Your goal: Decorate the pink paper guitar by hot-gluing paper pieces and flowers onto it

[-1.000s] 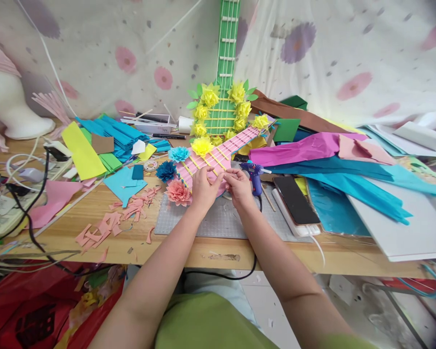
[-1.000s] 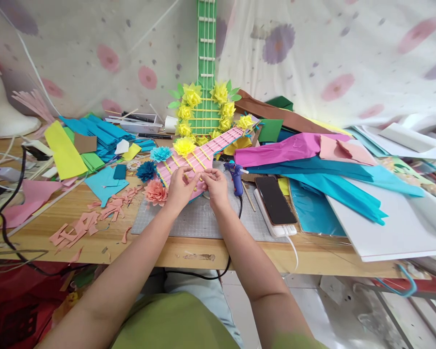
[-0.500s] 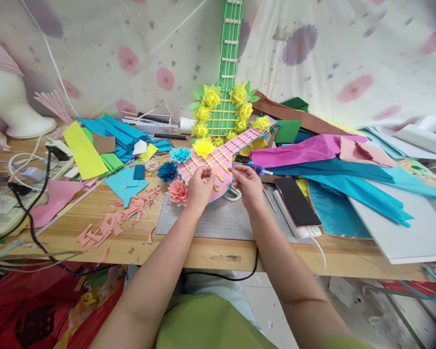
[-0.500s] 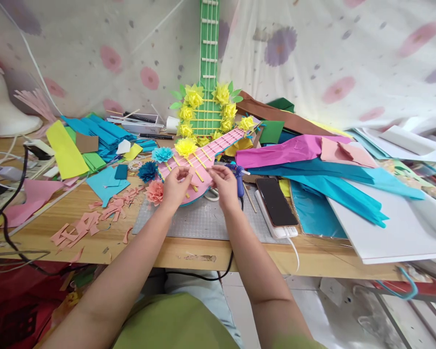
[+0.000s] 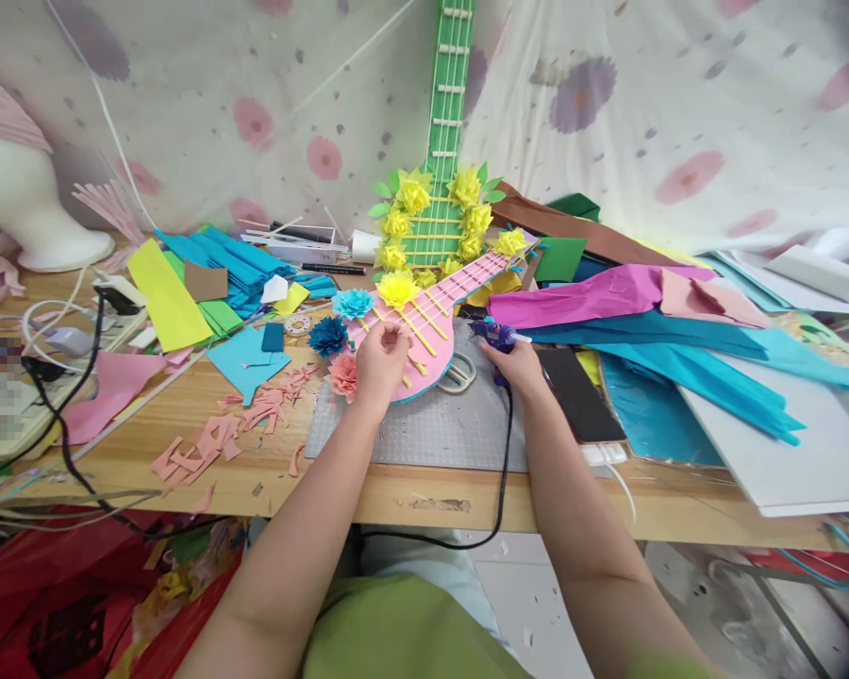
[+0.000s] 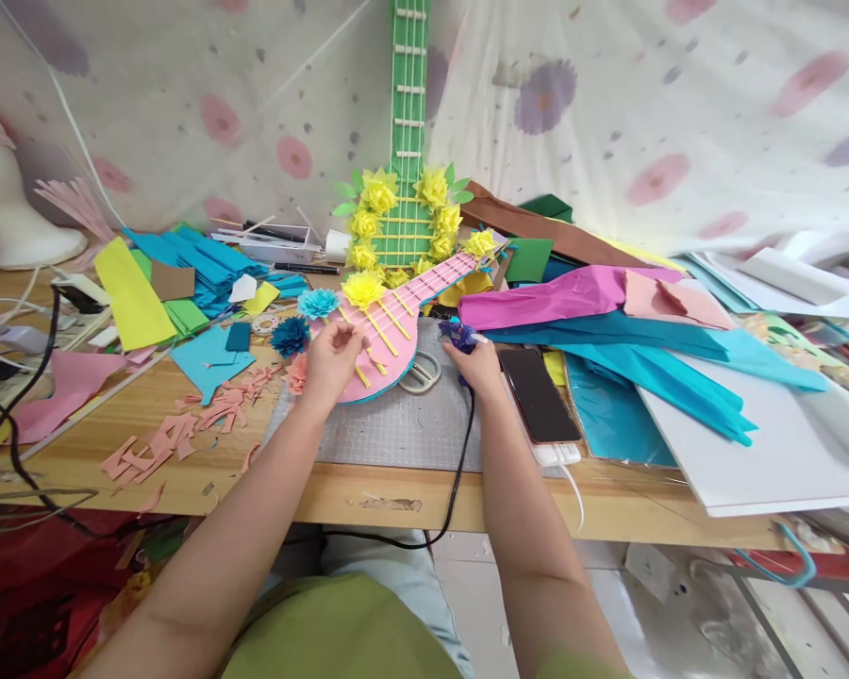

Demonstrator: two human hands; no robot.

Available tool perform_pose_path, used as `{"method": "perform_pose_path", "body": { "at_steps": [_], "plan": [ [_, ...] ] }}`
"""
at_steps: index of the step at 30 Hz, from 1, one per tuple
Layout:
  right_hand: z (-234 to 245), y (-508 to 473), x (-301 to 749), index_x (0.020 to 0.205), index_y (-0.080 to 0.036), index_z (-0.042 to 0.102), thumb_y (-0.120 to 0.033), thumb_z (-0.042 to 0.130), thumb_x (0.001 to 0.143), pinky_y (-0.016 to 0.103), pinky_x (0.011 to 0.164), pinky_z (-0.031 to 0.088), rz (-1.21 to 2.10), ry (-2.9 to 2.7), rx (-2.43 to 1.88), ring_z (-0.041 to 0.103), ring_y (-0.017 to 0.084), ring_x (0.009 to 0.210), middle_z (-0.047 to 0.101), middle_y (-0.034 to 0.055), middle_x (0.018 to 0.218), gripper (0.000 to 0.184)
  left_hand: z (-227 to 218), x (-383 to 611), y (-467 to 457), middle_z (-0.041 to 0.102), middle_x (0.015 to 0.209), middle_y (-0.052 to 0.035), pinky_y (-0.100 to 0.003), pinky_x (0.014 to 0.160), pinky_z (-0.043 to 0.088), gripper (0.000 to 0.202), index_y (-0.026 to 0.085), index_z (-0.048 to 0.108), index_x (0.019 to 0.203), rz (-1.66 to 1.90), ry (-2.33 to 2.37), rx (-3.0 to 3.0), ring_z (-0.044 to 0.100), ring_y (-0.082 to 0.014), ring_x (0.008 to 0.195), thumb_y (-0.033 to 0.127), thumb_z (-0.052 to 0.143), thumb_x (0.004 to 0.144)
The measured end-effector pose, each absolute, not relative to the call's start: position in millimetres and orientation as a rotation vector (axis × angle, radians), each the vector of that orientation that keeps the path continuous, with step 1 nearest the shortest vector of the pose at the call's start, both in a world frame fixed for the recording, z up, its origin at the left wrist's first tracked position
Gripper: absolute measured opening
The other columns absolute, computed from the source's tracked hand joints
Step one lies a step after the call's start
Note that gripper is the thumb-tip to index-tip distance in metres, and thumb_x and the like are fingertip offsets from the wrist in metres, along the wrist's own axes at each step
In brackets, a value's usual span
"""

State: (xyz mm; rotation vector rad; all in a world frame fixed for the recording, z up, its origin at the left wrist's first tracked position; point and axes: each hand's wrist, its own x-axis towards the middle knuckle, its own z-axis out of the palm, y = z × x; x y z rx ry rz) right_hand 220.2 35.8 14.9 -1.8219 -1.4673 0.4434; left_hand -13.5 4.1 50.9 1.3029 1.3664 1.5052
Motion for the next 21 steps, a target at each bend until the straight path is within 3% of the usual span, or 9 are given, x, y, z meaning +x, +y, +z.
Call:
{"method": "perform_pose_path", "body": {
  "at_steps": [5,9,12,15,21],
  "plan": [
    [16,34,211,0.079,-0.013,0.068,-0.049,0.065,0.066,0.036,0.071,0.047,0.527,-1.273,-1.941,0.065,0.029,0.079,0.068,0.0109,0.074,0.039,46,-17,0,0.064,0.070,-0.0001,-0.024,0.064,0.046,0.002,0.019,0.055,0.074,1.359,1.487,1.366,0.062,-0.0136,0.067,0.021,0.056,0.074],
    [35,17,200,0.083,-0.015,0.065,-0.057,0.063,0.067,0.030,0.057,0.046,0.669,-1.223,-1.471,0.059,0.017,0.060,0.066,0.0068,0.075,0.045,49,-16,-2,0.066,0.073,-0.0012,-0.025,0.065,0.045,0.003,0.019,0.057,0.076,1.309,1.608,1.480,0.062,-0.0143,0.069,0.020,0.055,0.075],
    [50,2,186,0.076,-0.017,0.063,-0.058,0.063,0.069,0.024,0.043,0.036,0.960,-1.400,-1.189,0.045,0.009,0.045,0.059,0.0009,0.060,0.042,51,-15,-4,0.068,0.075,-0.0024,-0.025,0.066,0.045,0.006,0.019,0.059,0.076,1.269,1.652,1.526,0.062,-0.0152,0.071,0.023,0.054,0.077],
    [57,-7,176,0.069,-0.017,0.060,-0.058,0.066,0.068,0.022,0.038,0.026,1.108,-1.537,-1.142,0.036,0.006,0.039,0.046,-0.0044,0.045,0.041,52,-16,-5,0.068,0.073,-0.0031,-0.026,0.066,0.045,0.013,0.019,0.060,0.074,1.238,1.667,1.523,0.063,-0.0155,0.069,0.029,0.053,0.079],
    [55,-7,172,0.065,-0.018,0.058,-0.061,0.067,0.066,0.022,0.037,0.026,1.103,-1.561,-1.202,0.035,0.006,0.038,0.044,-0.0056,0.042,0.044,57,-17,-6,0.068,0.070,-0.0045,-0.026,0.061,0.045,0.018,0.018,0.060,0.071,1.232,1.688,1.478,0.063,-0.0163,0.064,0.033,0.053,0.080]
  ]
}}
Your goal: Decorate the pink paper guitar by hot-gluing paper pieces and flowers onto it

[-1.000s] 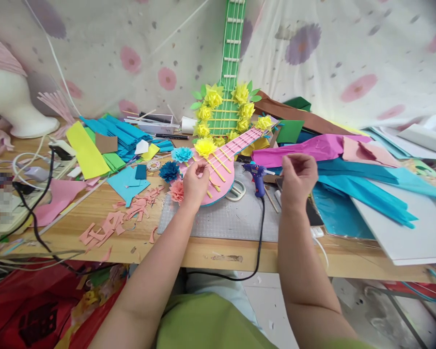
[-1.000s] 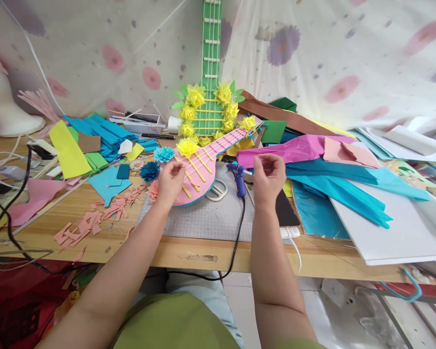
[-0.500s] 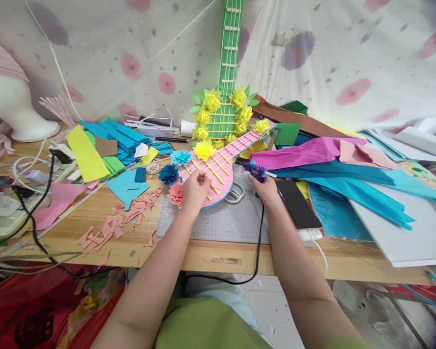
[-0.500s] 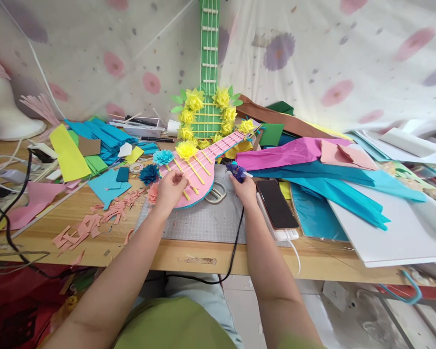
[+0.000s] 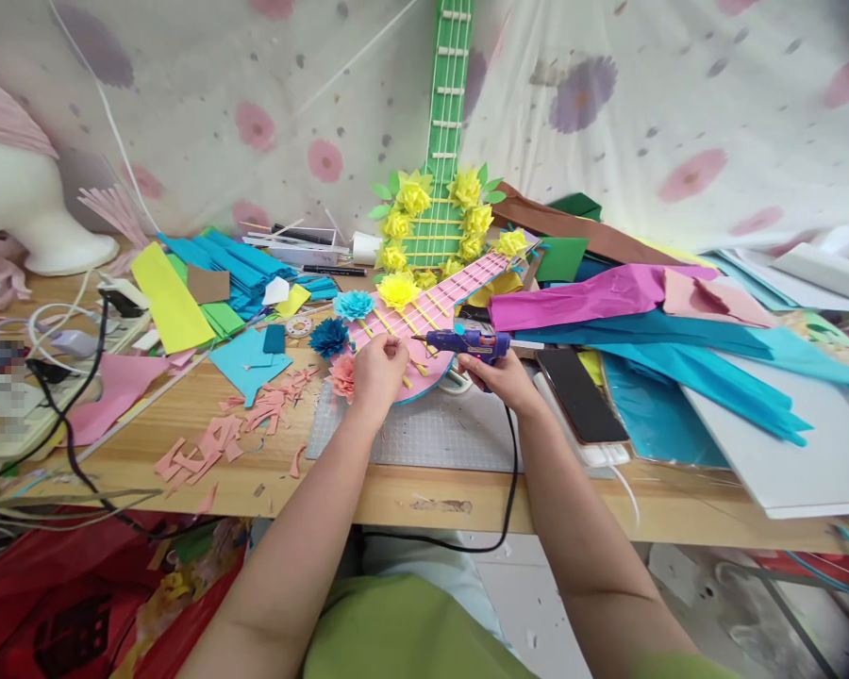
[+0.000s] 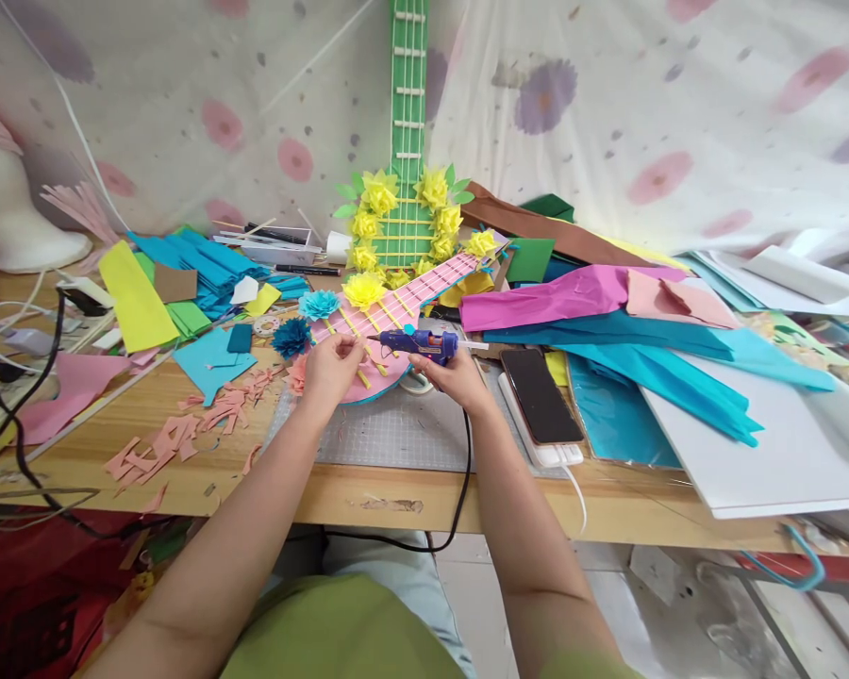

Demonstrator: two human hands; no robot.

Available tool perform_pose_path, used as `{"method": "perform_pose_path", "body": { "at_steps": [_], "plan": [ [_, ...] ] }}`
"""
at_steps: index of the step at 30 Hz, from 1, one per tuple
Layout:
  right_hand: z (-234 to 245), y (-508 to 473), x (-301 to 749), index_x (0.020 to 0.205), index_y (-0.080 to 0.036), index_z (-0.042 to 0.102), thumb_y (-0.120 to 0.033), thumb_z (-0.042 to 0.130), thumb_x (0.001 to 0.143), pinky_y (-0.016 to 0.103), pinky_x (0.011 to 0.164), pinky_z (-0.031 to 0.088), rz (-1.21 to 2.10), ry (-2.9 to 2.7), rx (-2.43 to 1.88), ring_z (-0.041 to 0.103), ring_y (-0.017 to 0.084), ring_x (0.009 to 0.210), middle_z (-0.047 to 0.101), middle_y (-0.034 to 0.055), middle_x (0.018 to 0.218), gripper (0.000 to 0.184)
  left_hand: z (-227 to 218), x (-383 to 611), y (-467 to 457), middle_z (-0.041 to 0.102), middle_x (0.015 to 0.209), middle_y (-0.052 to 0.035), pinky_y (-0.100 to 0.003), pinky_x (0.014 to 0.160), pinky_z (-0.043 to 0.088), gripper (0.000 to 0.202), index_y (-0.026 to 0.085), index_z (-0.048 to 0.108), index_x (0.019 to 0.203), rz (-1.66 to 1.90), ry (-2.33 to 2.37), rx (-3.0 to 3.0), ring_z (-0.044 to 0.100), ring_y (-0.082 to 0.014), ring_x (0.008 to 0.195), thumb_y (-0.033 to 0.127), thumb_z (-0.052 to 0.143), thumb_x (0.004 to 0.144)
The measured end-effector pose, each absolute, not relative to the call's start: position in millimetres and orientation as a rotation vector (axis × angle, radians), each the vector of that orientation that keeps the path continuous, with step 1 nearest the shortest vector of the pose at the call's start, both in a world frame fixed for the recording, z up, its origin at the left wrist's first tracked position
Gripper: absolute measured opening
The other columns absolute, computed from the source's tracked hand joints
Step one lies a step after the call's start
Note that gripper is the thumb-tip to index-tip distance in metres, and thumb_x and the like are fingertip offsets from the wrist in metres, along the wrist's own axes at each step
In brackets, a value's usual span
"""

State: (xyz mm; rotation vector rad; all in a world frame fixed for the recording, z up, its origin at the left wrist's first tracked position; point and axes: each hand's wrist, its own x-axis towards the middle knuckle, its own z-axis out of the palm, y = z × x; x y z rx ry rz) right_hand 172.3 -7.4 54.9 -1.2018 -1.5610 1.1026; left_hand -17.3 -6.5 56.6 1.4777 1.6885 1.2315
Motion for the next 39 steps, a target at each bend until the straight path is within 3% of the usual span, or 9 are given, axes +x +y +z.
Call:
{"method": "perform_pose_path", "body": {
  "at_steps": [15,39],
  "plan": [
    [49.9,-4.7,174.1,0.063,-0.019,0.058,-0.060,0.065,0.069,0.022,0.037,0.027,1.038,-1.595,-1.219,0.036,0.007,0.039,0.043,-0.0055,0.041,0.041,57.7,-14.6,-7.6,0.068,0.071,-0.0039,-0.027,0.062,0.043,0.012,0.018,0.060,0.069,1.221,1.727,1.536,0.061,-0.0165,0.065,0.026,0.055,0.077],
    [49.4,-1.8,178.1,0.060,-0.018,0.058,-0.057,0.064,0.070,0.023,0.038,0.028,1.030,-1.413,-1.205,0.036,0.007,0.037,0.043,-0.0051,0.041,0.041,60.3,-13.2,-10.4,0.067,0.068,-0.0023,-0.026,0.063,0.044,0.014,0.020,0.060,0.069,1.285,1.664,1.518,0.061,-0.0155,0.064,0.031,0.058,0.078]
  ]
}}
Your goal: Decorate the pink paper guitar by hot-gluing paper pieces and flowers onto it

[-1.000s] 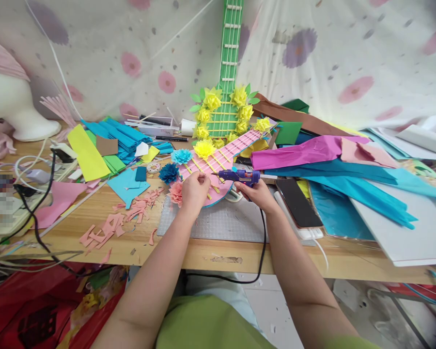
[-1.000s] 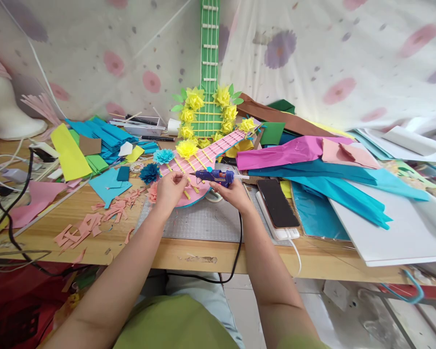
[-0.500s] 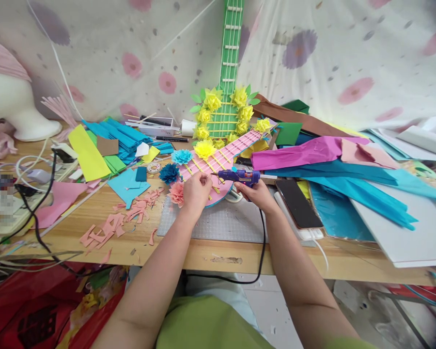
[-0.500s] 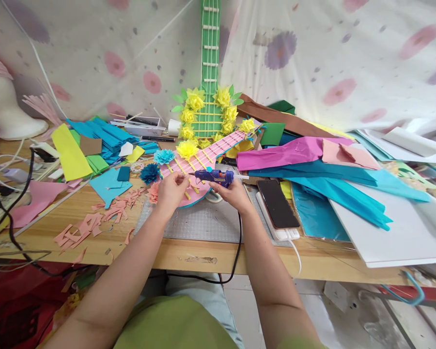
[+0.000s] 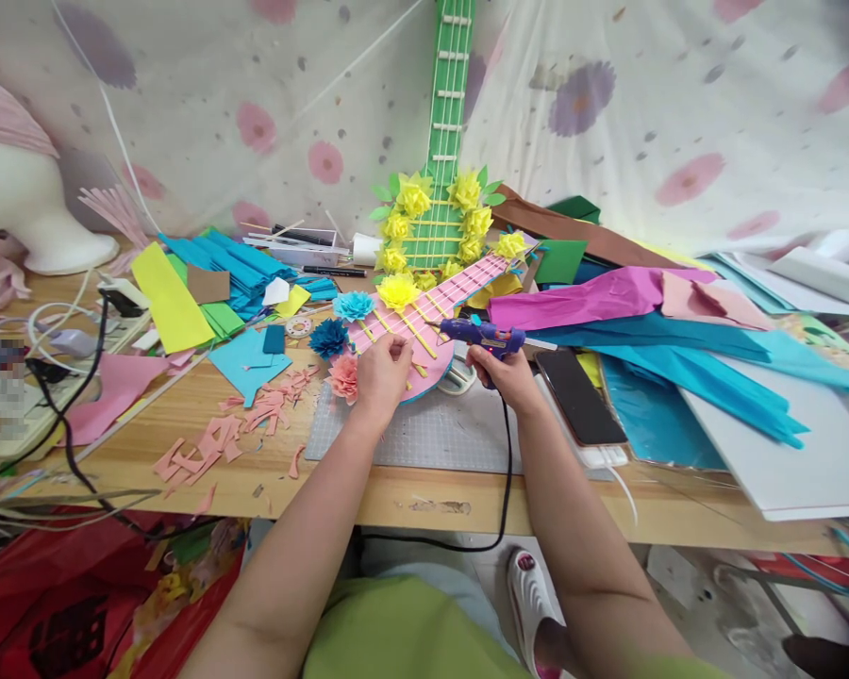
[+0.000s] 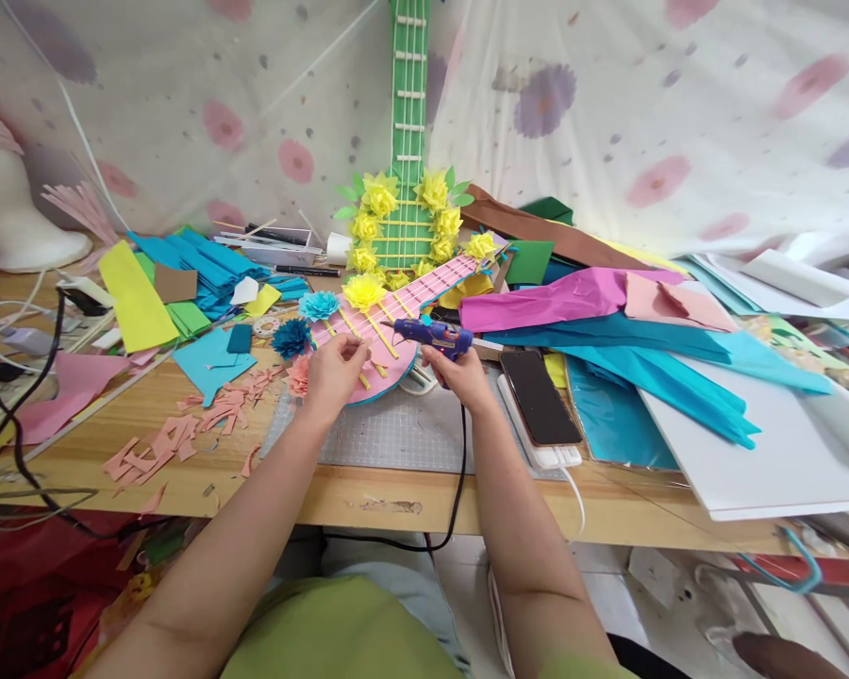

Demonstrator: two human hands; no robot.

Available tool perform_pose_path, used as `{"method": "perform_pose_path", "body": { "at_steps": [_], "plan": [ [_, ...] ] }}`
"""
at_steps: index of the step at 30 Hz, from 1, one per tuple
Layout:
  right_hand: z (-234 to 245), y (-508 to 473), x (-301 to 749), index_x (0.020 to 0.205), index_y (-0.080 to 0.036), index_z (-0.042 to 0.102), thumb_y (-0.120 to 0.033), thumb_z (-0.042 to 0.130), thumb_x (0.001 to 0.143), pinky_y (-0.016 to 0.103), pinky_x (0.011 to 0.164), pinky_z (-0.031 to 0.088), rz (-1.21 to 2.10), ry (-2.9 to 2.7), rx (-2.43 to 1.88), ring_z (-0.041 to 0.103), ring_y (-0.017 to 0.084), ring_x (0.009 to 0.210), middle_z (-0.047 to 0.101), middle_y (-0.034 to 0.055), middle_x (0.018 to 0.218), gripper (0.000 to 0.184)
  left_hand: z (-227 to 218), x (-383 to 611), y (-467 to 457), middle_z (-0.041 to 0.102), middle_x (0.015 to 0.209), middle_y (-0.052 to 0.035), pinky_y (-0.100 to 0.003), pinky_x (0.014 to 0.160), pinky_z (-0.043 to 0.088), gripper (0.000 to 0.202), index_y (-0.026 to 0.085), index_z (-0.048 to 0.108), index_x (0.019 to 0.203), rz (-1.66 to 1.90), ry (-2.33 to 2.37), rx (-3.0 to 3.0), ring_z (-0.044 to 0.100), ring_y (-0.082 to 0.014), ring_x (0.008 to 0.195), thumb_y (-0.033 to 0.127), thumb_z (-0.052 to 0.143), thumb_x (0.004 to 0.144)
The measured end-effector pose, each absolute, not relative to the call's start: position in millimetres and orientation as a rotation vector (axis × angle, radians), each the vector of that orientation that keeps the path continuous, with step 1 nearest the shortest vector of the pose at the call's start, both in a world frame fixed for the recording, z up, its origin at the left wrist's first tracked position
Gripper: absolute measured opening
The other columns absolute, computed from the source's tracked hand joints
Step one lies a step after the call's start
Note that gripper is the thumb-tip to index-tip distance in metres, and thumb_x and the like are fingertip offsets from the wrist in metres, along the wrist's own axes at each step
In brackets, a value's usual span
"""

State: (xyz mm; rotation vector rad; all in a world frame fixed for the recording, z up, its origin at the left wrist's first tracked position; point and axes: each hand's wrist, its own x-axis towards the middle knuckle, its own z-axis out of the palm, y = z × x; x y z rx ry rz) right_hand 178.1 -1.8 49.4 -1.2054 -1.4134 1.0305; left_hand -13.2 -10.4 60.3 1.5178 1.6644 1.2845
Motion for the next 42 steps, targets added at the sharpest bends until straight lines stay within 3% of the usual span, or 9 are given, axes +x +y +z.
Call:
{"method": "perform_pose_path", "body": {
  "at_steps": [6,13,19,23,27,31,34,36,42],
  "plan": [
    [33,16,197,0.067,-0.017,0.065,-0.058,0.063,0.067,0.024,0.043,0.035,0.663,-1.087,-1.459,0.043,0.010,0.041,0.052,-0.0014,0.048,0.042,52,-14,-3,0.069,0.075,-0.0027,-0.025,0.065,0.049,0.007,0.019,0.060,0.077,1.421,1.453,1.316,0.066,-0.0146,0.072,0.026,0.059,0.076],
    [9,24,213,0.075,-0.015,0.070,-0.062,0.062,0.064,0.034,0.065,0.048,0.467,-1.198,-1.872,0.065,0.027,0.070,0.069,0.0113,0.066,0.049,58,-18,-1,0.068,0.076,-0.0027,-0.027,0.069,0.053,0.018,0.018,0.057,0.079,1.566,1.297,1.103,0.066,-0.0148,0.075,0.033,0.063,0.073],
    [7,25,210,0.092,-0.014,0.067,-0.059,0.062,0.067,0.039,0.074,0.048,0.429,-1.298,-1.952,0.065,0.030,0.082,0.070,0.0130,0.079,0.051,66,-26,4,0.066,0.081,-0.0039,-0.027,0.077,0.051,0.017,0.015,0.062,0.077,1.717,1.306,1.034,0.063,-0.0134,0.077,0.029,0.067,0.068],
    [30,14,206,0.113,-0.012,0.054,-0.055,0.067,0.065,0.047,0.091,0.041,-0.098,-1.260,-1.709,0.056,0.031,0.103,0.063,0.0177,0.108,0.066,61,-31,6,0.065,0.088,-0.0052,-0.027,0.077,0.050,0.020,0.016,0.066,0.079,1.773,1.348,1.053,0.061,-0.0153,0.087,0.032,0.067,0.067],
    [65,-1,184,0.107,-0.016,0.055,-0.049,0.066,0.072,0.049,0.098,0.035,-0.328,-1.256,-1.416,0.051,0.029,0.109,0.059,0.0154,0.110,0.050,59,-30,5,0.064,0.091,-0.0059,-0.028,0.079,0.049,0.023,0.016,0.069,0.077,1.807,1.390,1.034,0.060,-0.0162,0.089,0.034,0.070,0.063],
    [79,-6,136,0.091,-0.020,0.057,-0.044,0.062,0.076,0.037,0.082,0.045,0.314,-1.384,-1.191,0.057,0.019,0.085,0.061,0.0065,0.092,0.029,67,-21,-3,0.066,0.088,-0.0056,-0.030,0.081,0.049,0.022,0.016,0.071,0.075,1.808,1.243,0.905,0.061,-0.0159,0.086,0.030,0.075,0.058],
    [76,-4,97,0.089,-0.021,0.057,-0.046,0.070,0.066,0.030,0.073,0.047,1.090,-1.243,-1.009,0.058,0.014,0.078,0.063,0.0020,0.087,0.036,75,-14,-8,0.069,0.082,-0.0044,-0.031,0.083,0.048,0.023,0.016,0.072,0.074,1.745,1.040,0.709,0.063,-0.0146,0.081,0.027,0.077,0.055],
    [76,-2,78,0.087,-0.022,0.059,-0.044,0.075,0.060,0.027,0.072,0.047,1.398,-1.058,-0.897,0.059,0.011,0.074,0.063,-0.0005,0.085,0.039,79,-12,-10,0.070,0.078,-0.0032,-0.029,0.082,0.047,0.022,0.016,0.072,0.071,1.730,0.956,0.584,0.063,-0.0132,0.078,0.025,0.078,0.052],
    [87,2,53,0.070,-0.019,0.061,-0.036,0.083,0.050,0.022,0.070,0.047,1.571,-0.818,-0.724,0.058,0.008,0.069,0.063,-0.0038,0.073,0.034,87,-17,-7,0.070,0.071,-0.0003,-0.026,0.080,0.046,0.017,0.017,0.071,0.064,1.764,0.842,0.402,0.062,-0.0099,0.071,0.017,0.078,0.048]
  ]
}}
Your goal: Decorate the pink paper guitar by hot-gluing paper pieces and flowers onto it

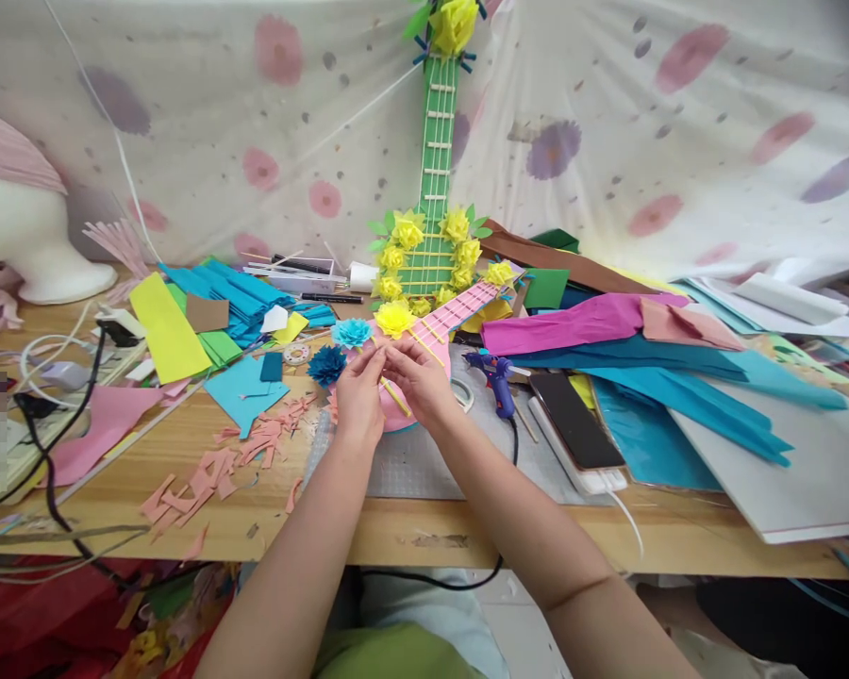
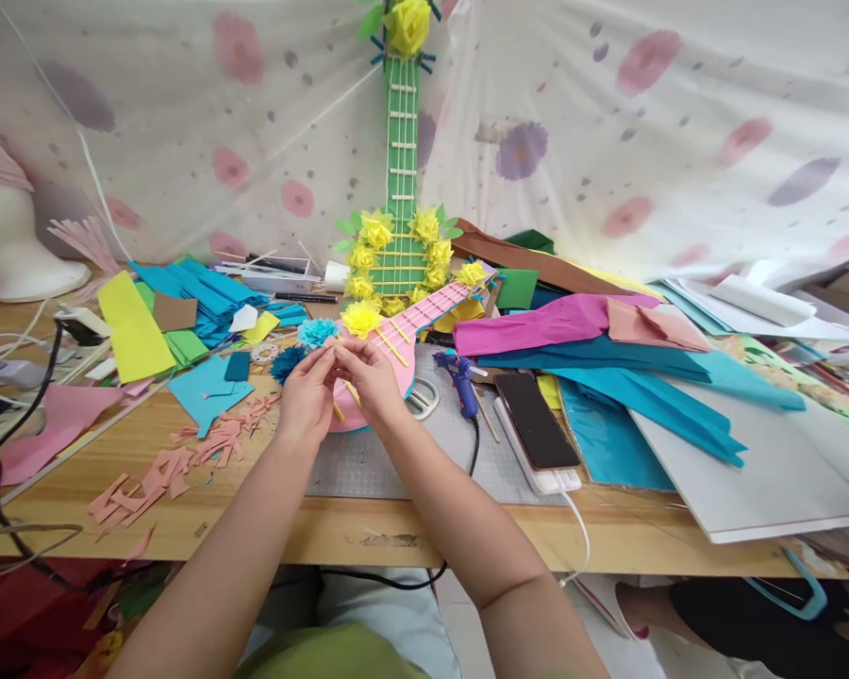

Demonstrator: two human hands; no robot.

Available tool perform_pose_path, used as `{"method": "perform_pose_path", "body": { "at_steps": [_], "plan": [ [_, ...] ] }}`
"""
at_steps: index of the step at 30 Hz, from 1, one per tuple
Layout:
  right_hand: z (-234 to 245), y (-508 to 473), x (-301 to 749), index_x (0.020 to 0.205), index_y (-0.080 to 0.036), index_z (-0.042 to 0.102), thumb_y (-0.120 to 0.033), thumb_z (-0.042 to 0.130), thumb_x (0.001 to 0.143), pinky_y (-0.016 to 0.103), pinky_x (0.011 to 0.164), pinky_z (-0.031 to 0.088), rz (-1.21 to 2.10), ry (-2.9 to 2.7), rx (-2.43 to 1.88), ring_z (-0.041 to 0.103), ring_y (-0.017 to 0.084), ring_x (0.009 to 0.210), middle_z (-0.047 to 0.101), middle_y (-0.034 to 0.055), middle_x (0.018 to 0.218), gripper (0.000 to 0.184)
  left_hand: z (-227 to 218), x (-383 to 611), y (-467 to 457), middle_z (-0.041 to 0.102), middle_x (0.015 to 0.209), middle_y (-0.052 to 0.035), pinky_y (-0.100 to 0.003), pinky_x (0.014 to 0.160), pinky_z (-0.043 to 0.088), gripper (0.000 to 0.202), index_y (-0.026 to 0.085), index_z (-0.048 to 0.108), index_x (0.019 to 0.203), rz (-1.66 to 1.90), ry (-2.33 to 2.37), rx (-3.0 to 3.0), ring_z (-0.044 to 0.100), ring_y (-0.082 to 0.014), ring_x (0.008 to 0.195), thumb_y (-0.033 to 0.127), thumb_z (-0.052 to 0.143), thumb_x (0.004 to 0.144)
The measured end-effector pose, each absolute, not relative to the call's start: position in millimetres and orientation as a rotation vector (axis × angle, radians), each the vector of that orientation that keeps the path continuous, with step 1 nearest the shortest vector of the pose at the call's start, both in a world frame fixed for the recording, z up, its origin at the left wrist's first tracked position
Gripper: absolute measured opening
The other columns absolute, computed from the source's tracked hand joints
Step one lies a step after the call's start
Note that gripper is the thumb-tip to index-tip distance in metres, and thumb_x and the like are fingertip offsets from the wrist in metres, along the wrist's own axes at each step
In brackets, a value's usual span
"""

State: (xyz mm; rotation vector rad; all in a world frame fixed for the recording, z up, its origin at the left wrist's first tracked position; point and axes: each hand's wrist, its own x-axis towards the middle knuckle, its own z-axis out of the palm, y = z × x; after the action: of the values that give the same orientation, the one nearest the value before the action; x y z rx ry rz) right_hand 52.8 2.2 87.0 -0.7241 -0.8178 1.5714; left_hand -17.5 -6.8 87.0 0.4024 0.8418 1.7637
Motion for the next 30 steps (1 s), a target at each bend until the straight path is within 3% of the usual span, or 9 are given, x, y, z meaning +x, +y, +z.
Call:
{"method": "perform_pose_path", "body": {
  "at_steps": [10,23,30],
  "plan": [
    [78,11,37,0.069,-0.018,0.059,-0.036,0.081,0.049,0.023,0.061,0.045,1.488,-0.748,-0.776,0.053,0.008,0.061,0.060,-0.0037,0.066,0.035,86,-24,-5,0.070,0.075,-0.0021,-0.027,0.083,0.046,0.018,0.016,0.071,0.066,1.769,0.820,0.353,0.063,-0.0105,0.074,0.015,0.078,0.049],
    [83,16,26,0.074,-0.018,0.058,-0.036,0.075,0.058,0.026,0.069,0.047,1.429,-0.916,-0.799,0.056,0.009,0.067,0.060,-0.0022,0.073,0.029,92,-43,0,0.067,0.068,-0.0011,-0.025,0.069,0.046,0.019,0.014,0.068,0.064,1.794,0.958,0.430,0.059,-0.0090,0.063,0.021,0.079,0.049],
    [84,20,24,0.070,-0.019,0.057,-0.036,0.074,0.057,0.025,0.066,0.046,1.401,-0.917,-0.805,0.054,0.009,0.064,0.058,-0.0036,0.067,0.027,85,-57,2,0.068,0.079,-0.0031,-0.027,0.076,0.047,0.026,0.016,0.070,0.074,1.796,1.051,0.575,0.061,-0.0118,0.074,0.027,0.078,0.052]
  ]
}}
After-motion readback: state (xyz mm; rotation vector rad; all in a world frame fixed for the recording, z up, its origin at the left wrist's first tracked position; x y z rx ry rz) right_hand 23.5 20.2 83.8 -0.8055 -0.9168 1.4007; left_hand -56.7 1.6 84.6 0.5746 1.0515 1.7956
